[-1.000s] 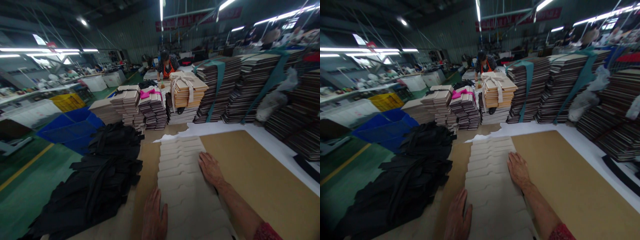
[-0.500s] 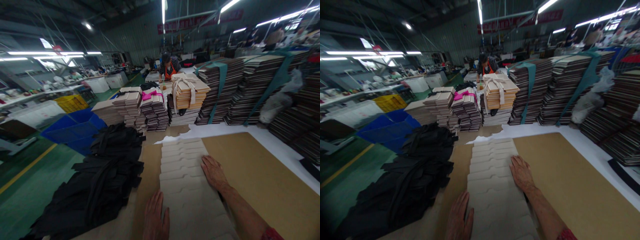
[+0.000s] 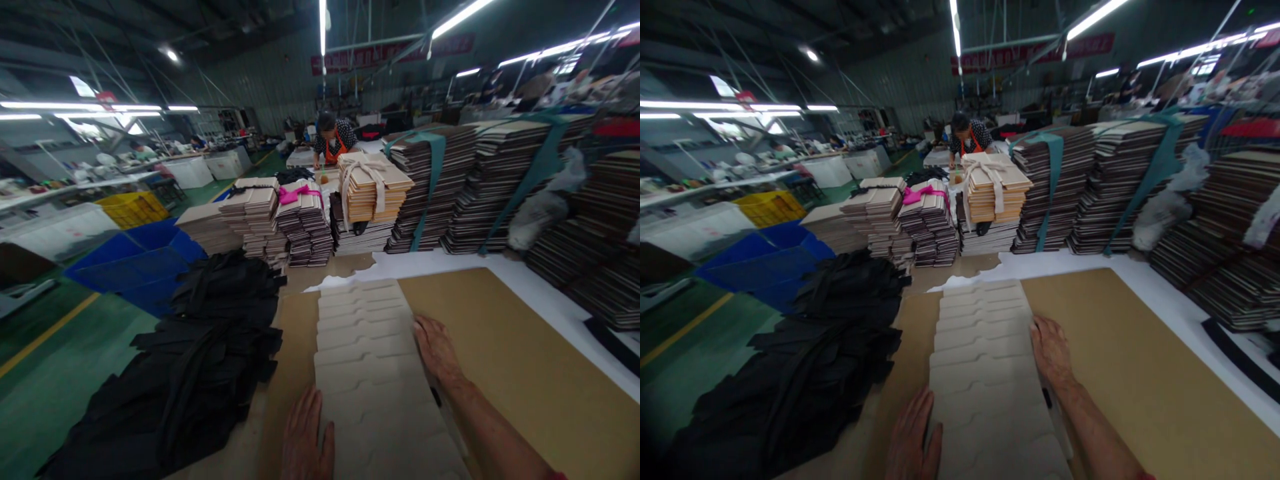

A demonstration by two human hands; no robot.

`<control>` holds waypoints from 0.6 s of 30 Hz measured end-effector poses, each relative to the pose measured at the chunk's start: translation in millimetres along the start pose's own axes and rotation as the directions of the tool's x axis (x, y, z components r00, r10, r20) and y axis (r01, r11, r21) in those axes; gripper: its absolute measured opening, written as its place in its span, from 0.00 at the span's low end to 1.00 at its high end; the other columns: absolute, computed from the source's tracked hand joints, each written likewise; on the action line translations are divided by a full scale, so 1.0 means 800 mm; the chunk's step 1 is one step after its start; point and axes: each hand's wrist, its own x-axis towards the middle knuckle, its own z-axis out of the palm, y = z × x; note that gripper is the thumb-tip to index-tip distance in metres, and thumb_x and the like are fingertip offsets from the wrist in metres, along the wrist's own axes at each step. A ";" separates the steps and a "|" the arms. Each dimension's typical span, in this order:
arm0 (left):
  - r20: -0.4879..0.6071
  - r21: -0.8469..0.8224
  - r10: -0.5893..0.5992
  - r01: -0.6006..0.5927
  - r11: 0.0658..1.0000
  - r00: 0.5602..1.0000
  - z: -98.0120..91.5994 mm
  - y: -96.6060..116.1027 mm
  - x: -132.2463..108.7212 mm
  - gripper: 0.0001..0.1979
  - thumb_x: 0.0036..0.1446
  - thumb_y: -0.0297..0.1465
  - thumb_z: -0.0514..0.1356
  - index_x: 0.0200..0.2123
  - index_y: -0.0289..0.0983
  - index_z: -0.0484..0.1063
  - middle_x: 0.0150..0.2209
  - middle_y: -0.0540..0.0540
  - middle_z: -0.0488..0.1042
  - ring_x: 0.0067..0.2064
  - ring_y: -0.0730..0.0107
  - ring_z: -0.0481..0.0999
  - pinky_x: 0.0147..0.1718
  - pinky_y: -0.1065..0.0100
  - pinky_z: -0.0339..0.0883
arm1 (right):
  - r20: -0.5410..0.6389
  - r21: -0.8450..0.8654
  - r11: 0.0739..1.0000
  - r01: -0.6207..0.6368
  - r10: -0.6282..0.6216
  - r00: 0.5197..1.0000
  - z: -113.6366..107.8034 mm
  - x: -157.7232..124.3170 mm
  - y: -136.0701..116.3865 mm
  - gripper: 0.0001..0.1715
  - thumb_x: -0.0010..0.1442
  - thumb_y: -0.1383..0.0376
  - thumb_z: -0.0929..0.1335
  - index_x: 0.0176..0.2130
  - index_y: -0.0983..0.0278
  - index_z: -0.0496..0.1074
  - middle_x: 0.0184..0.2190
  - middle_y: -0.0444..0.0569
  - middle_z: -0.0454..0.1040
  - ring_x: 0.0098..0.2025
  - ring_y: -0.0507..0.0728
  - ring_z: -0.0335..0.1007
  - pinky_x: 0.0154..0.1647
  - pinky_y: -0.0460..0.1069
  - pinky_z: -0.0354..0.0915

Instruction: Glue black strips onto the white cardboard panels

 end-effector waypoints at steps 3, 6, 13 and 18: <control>-0.020 0.005 0.015 -0.015 1.000 1.000 0.003 -0.003 0.000 0.24 0.62 0.32 0.54 0.61 0.34 0.62 0.60 0.39 0.69 0.60 0.55 0.69 0.53 0.52 0.70 | 0.026 -0.007 1.000 0.017 -0.016 1.000 0.002 0.010 -0.005 0.30 0.69 0.56 0.52 0.55 0.67 0.70 0.53 0.58 0.73 0.57 0.62 0.63 0.60 0.60 0.60; -0.017 0.000 0.012 -0.012 1.000 1.000 0.002 -0.003 -0.001 0.24 0.62 0.32 0.54 0.61 0.34 0.63 0.59 0.39 0.70 0.59 0.55 0.70 0.53 0.51 0.70 | 0.075 -0.012 0.998 0.069 -0.068 0.995 0.003 0.026 -0.017 0.29 0.70 0.55 0.52 0.58 0.64 0.67 0.58 0.54 0.70 0.61 0.61 0.59 0.61 0.59 0.59; -0.006 -0.009 0.004 -0.004 1.000 1.000 -0.005 0.001 0.000 0.25 0.62 0.32 0.54 0.62 0.36 0.62 0.60 0.39 0.69 0.61 0.55 0.68 0.54 0.50 0.68 | 0.183 -0.038 0.986 0.163 -0.153 0.971 0.010 0.049 -0.035 0.29 0.69 0.55 0.53 0.58 0.63 0.68 0.60 0.51 0.69 0.65 0.64 0.54 0.61 0.65 0.55; -0.026 -0.018 -0.001 0.000 1.000 1.000 0.001 0.002 -0.003 0.26 0.61 0.32 0.55 0.62 0.36 0.61 0.61 0.38 0.68 0.61 0.55 0.67 0.54 0.51 0.68 | 0.205 -0.058 0.982 0.178 -0.163 0.965 0.014 0.046 -0.030 0.29 0.69 0.55 0.53 0.59 0.64 0.68 0.60 0.52 0.69 0.65 0.64 0.55 0.61 0.65 0.55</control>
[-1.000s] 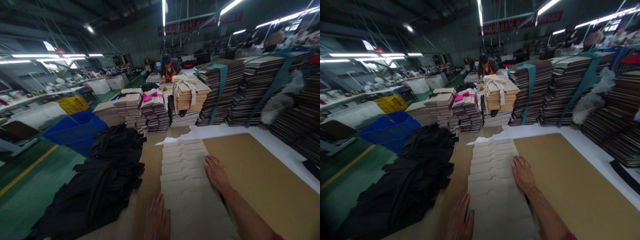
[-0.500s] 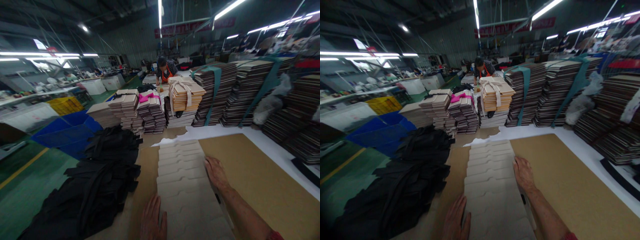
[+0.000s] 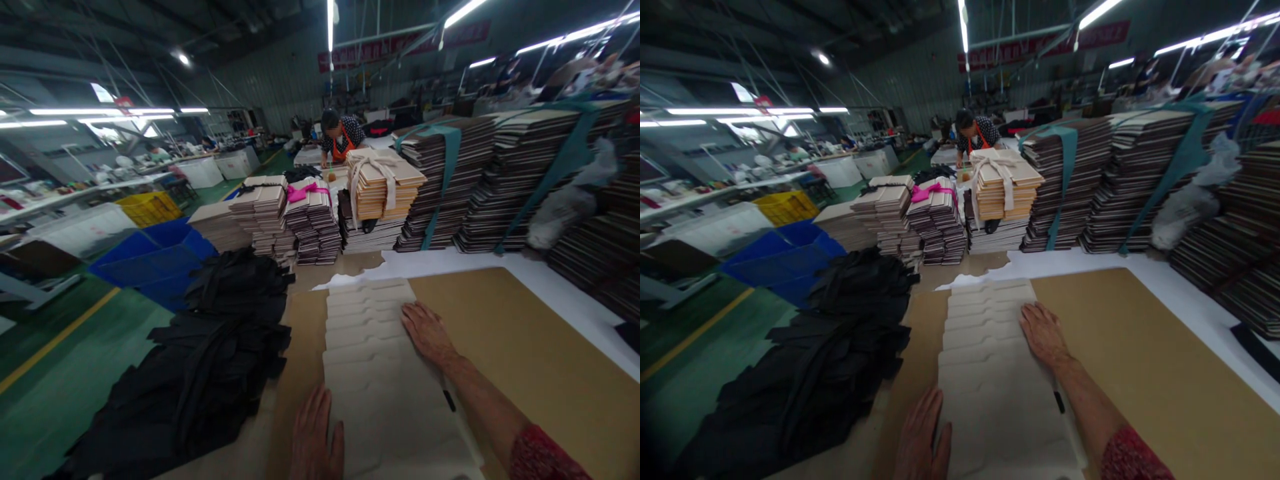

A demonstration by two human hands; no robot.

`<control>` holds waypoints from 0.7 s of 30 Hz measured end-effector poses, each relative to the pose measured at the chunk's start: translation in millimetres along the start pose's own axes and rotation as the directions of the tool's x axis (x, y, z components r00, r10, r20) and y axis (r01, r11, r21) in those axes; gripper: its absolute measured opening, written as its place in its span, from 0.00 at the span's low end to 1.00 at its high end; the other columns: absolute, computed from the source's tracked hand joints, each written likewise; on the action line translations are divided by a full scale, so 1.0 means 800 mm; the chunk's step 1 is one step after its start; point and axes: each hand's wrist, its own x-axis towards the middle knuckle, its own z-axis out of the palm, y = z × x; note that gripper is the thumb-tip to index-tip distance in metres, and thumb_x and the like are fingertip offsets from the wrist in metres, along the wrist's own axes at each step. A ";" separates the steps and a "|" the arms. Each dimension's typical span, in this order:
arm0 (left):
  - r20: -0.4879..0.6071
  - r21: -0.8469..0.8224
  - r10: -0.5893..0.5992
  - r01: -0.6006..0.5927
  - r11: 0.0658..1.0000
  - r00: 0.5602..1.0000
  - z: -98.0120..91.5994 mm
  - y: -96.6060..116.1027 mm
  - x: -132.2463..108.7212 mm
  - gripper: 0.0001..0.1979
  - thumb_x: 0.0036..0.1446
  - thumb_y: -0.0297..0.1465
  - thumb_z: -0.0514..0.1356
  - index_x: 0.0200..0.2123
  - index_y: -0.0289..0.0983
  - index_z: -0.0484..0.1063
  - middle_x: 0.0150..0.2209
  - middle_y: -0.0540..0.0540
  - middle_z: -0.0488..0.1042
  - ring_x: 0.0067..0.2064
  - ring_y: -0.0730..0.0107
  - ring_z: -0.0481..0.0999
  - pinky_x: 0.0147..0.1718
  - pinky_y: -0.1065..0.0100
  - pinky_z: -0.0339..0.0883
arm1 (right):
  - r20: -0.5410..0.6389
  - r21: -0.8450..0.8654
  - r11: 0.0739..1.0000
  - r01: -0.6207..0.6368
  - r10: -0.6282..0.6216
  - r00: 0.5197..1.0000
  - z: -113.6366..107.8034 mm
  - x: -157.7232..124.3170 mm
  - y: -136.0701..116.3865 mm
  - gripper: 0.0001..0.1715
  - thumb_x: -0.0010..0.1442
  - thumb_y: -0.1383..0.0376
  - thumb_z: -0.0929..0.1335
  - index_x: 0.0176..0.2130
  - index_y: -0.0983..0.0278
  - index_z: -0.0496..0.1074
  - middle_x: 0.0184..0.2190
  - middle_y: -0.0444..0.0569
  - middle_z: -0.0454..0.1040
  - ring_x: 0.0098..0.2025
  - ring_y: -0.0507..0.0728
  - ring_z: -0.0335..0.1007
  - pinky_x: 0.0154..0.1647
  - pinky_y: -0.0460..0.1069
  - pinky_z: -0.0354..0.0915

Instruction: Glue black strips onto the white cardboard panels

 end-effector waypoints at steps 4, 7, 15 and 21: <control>-0.016 -0.002 -0.004 0.004 1.000 1.000 -0.002 0.002 0.002 0.26 0.61 0.31 0.55 0.63 0.36 0.61 0.61 0.39 0.68 0.61 0.55 0.68 0.54 0.52 0.69 | -0.003 -0.010 1.000 0.001 -0.001 1.000 0.000 -0.005 0.002 0.28 0.69 0.56 0.54 0.58 0.63 0.69 0.60 0.52 0.68 0.65 0.63 0.55 0.62 0.65 0.55; -0.023 0.007 0.008 -0.008 1.000 1.000 -0.004 0.003 0.003 0.26 0.61 0.31 0.56 0.62 0.35 0.62 0.60 0.39 0.69 0.61 0.55 0.68 0.53 0.52 0.69 | -0.007 -0.014 1.000 -0.001 0.001 1.000 -0.006 -0.007 -0.003 0.28 0.69 0.57 0.54 0.58 0.64 0.69 0.60 0.54 0.69 0.65 0.64 0.55 0.62 0.65 0.54; -0.004 0.002 -0.008 0.008 1.000 1.000 -0.005 0.006 0.001 0.25 0.61 0.31 0.55 0.61 0.35 0.63 0.60 0.38 0.69 0.61 0.55 0.67 0.55 0.50 0.68 | 0.063 0.044 0.987 0.155 -0.158 0.985 -0.014 0.025 -0.068 0.27 0.70 0.57 0.53 0.59 0.62 0.67 0.61 0.51 0.67 0.65 0.59 0.55 0.63 0.57 0.53; 0.052 -0.004 -0.030 0.030 1.000 0.998 -0.013 0.010 0.003 0.25 0.61 0.31 0.55 0.62 0.35 0.62 0.61 0.38 0.67 0.62 0.55 0.66 0.56 0.50 0.66 | 0.114 0.079 0.979 0.190 -0.198 0.973 -0.005 0.030 -0.091 0.25 0.70 0.58 0.54 0.57 0.63 0.68 0.58 0.54 0.70 0.61 0.60 0.61 0.60 0.59 0.56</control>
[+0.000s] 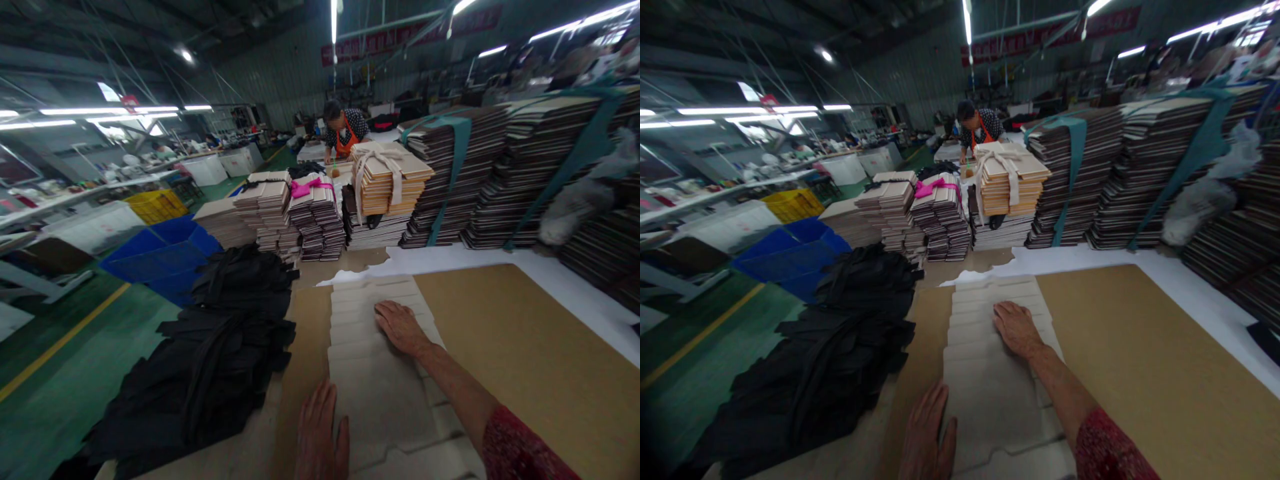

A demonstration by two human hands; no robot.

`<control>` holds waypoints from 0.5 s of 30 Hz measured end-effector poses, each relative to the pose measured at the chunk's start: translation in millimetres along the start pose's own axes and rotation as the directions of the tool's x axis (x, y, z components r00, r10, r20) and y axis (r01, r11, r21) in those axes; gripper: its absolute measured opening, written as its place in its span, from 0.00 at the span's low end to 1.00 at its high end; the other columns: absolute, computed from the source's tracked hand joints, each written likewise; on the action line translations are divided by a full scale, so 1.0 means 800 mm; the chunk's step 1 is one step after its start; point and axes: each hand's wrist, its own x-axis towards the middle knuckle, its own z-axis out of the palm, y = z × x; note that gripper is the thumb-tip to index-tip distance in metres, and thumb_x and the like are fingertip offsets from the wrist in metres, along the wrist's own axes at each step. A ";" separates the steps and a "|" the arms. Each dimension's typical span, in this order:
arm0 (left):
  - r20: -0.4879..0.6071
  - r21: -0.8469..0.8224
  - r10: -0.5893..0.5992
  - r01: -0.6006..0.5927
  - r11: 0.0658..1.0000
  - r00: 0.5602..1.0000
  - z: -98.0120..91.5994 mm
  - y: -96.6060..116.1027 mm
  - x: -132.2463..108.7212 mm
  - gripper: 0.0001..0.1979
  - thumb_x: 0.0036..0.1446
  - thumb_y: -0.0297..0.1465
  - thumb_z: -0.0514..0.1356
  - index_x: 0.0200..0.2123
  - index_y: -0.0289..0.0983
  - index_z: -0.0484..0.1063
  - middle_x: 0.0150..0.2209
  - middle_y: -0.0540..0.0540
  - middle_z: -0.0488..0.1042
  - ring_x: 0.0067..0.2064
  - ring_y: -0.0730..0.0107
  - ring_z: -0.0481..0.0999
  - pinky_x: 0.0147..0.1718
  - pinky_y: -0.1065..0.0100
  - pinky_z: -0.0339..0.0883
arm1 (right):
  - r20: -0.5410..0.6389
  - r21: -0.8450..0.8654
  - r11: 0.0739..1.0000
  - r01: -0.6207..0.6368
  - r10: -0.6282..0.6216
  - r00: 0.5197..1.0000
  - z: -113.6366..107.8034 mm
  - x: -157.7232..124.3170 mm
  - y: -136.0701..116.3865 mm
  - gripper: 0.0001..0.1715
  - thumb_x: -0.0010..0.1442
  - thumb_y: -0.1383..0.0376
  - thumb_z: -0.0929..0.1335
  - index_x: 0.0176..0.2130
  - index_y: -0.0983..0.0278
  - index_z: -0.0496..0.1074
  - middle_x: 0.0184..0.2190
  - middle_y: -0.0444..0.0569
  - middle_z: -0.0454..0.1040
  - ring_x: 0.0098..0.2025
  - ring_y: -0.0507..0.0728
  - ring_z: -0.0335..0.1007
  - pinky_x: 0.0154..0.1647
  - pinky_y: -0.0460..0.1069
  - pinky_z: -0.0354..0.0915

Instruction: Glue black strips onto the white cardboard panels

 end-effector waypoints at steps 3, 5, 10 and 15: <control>-0.002 -0.007 -0.002 0.002 1.000 1.000 -0.003 0.002 0.001 0.25 0.61 0.31 0.55 0.62 0.35 0.62 0.61 0.38 0.67 0.63 0.55 0.65 0.56 0.50 0.66 | 0.001 0.008 1.000 0.000 0.000 1.000 0.002 -0.004 0.003 0.25 0.70 0.59 0.54 0.58 0.63 0.68 0.59 0.55 0.69 0.61 0.60 0.61 0.60 0.59 0.55; -0.014 -0.019 0.007 -0.008 1.000 1.000 -0.004 0.002 0.002 0.25 0.61 0.31 0.55 0.62 0.35 0.62 0.61 0.39 0.68 0.63 0.56 0.65 0.57 0.50 0.66 | -0.005 0.016 1.000 -0.002 0.002 1.000 0.003 -0.007 0.003 0.25 0.70 0.59 0.54 0.58 0.62 0.68 0.59 0.55 0.69 0.60 0.60 0.61 0.60 0.59 0.55; 0.002 -0.026 0.011 -0.011 1.000 1.000 -0.007 0.003 0.003 0.25 0.62 0.31 0.55 0.62 0.37 0.61 0.61 0.40 0.68 0.63 0.56 0.65 0.56 0.49 0.66 | -0.046 0.057 0.998 -0.008 0.011 0.999 0.008 -0.009 -0.001 0.25 0.69 0.59 0.55 0.57 0.63 0.69 0.58 0.54 0.70 0.60 0.60 0.62 0.61 0.59 0.55; 0.010 -0.025 0.001 0.000 1.000 1.000 -0.010 0.006 0.005 0.23 0.62 0.31 0.54 0.61 0.36 0.63 0.61 0.40 0.68 0.63 0.56 0.64 0.57 0.49 0.65 | -0.153 0.119 0.988 -0.100 0.117 0.981 -0.007 -0.017 0.018 0.27 0.69 0.56 0.54 0.57 0.63 0.69 0.59 0.55 0.69 0.61 0.60 0.61 0.62 0.59 0.56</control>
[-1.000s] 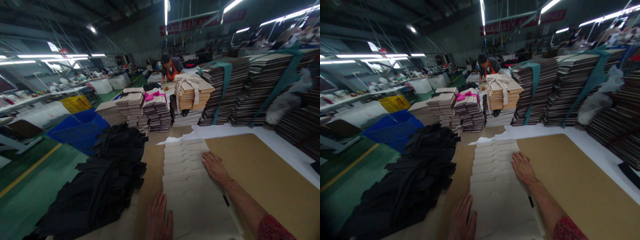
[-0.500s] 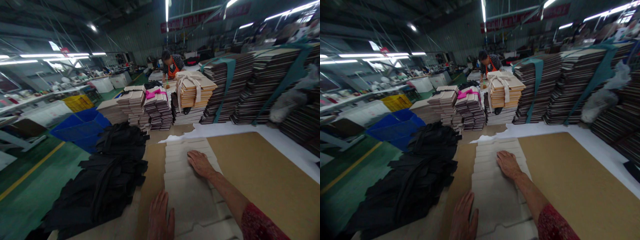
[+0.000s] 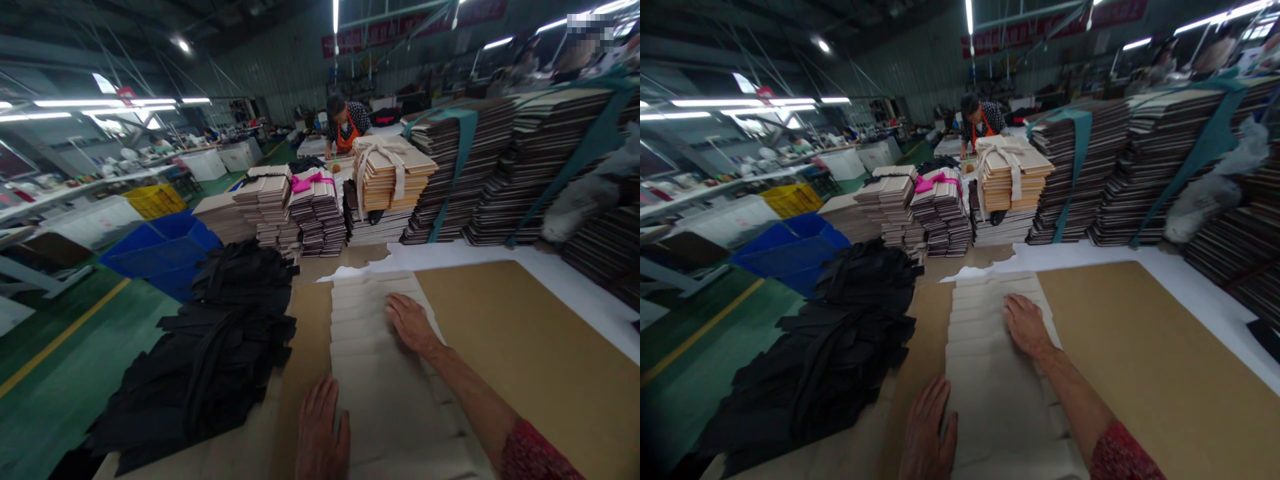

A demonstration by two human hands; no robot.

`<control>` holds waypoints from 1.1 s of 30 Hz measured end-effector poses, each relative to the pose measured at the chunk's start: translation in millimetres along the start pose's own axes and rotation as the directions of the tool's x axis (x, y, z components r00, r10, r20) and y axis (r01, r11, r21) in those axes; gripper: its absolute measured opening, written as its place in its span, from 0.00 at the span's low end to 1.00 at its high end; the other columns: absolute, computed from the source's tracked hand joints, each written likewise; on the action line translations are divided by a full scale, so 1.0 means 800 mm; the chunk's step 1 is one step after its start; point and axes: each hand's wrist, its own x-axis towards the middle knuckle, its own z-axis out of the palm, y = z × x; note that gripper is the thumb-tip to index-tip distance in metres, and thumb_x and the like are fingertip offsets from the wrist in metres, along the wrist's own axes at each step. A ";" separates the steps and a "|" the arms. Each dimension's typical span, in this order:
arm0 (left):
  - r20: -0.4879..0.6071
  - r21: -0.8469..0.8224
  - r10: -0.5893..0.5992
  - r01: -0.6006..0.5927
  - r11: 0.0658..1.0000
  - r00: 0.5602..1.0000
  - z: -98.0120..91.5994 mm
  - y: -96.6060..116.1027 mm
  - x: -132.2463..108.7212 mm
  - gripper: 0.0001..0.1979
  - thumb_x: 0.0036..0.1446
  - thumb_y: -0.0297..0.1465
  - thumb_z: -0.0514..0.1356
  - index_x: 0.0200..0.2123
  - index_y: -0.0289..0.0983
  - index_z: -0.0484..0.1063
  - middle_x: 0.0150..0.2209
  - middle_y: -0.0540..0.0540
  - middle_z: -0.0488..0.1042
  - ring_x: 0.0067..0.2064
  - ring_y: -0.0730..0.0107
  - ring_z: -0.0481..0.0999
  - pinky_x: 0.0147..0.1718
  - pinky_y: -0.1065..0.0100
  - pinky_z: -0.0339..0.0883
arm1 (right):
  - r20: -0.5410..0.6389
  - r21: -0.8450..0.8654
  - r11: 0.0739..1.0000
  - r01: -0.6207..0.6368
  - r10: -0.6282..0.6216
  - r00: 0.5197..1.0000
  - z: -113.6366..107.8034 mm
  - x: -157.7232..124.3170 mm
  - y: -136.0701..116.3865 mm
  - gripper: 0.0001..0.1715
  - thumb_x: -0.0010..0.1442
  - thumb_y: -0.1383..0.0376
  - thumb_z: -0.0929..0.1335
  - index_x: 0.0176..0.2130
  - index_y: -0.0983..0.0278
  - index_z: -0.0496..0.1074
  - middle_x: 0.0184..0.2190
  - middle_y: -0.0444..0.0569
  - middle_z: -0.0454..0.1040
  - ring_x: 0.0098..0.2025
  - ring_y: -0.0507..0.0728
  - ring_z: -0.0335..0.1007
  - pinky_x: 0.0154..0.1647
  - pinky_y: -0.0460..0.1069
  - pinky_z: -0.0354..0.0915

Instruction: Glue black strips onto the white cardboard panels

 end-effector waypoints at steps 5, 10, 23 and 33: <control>-0.006 -0.024 -0.009 0.009 1.000 1.000 0.000 0.001 0.000 0.24 0.62 0.31 0.54 0.61 0.35 0.63 0.60 0.39 0.68 0.62 0.56 0.65 0.58 0.49 0.63 | -0.138 0.061 0.986 -0.158 0.165 0.977 -0.044 -0.072 0.047 0.30 0.68 0.54 0.52 0.55 0.66 0.70 0.54 0.59 0.73 0.57 0.62 0.66 0.62 0.61 0.60; -0.011 -0.036 -0.001 0.000 0.999 1.000 0.000 0.001 0.001 0.24 0.62 0.31 0.54 0.61 0.34 0.62 0.60 0.39 0.68 0.62 0.56 0.65 0.58 0.50 0.64 | -0.152 0.192 0.890 -0.414 0.443 0.883 -0.063 -0.198 0.077 0.31 0.65 0.47 0.57 0.49 0.65 0.73 0.52 0.56 0.74 0.56 0.64 0.68 0.61 0.63 0.62; 0.060 -0.079 -0.021 0.026 0.997 0.998 -0.007 0.004 0.006 0.22 0.62 0.31 0.54 0.60 0.35 0.65 0.60 0.39 0.68 0.62 0.53 0.64 0.58 0.46 0.63 | 0.048 -0.010 1.000 -0.001 0.001 0.999 -0.026 -0.053 -0.024 0.24 0.69 0.58 0.56 0.57 0.62 0.69 0.59 0.54 0.69 0.60 0.61 0.60 0.60 0.60 0.59; 0.072 -0.086 -0.041 0.047 0.995 0.997 -0.011 0.009 0.005 0.22 0.62 0.30 0.54 0.60 0.36 0.65 0.60 0.39 0.69 0.62 0.54 0.65 0.59 0.45 0.62 | 0.139 -0.104 0.994 0.026 -0.012 0.990 -0.005 -0.041 -0.024 0.22 0.70 0.58 0.56 0.54 0.63 0.70 0.56 0.54 0.70 0.59 0.62 0.60 0.58 0.59 0.57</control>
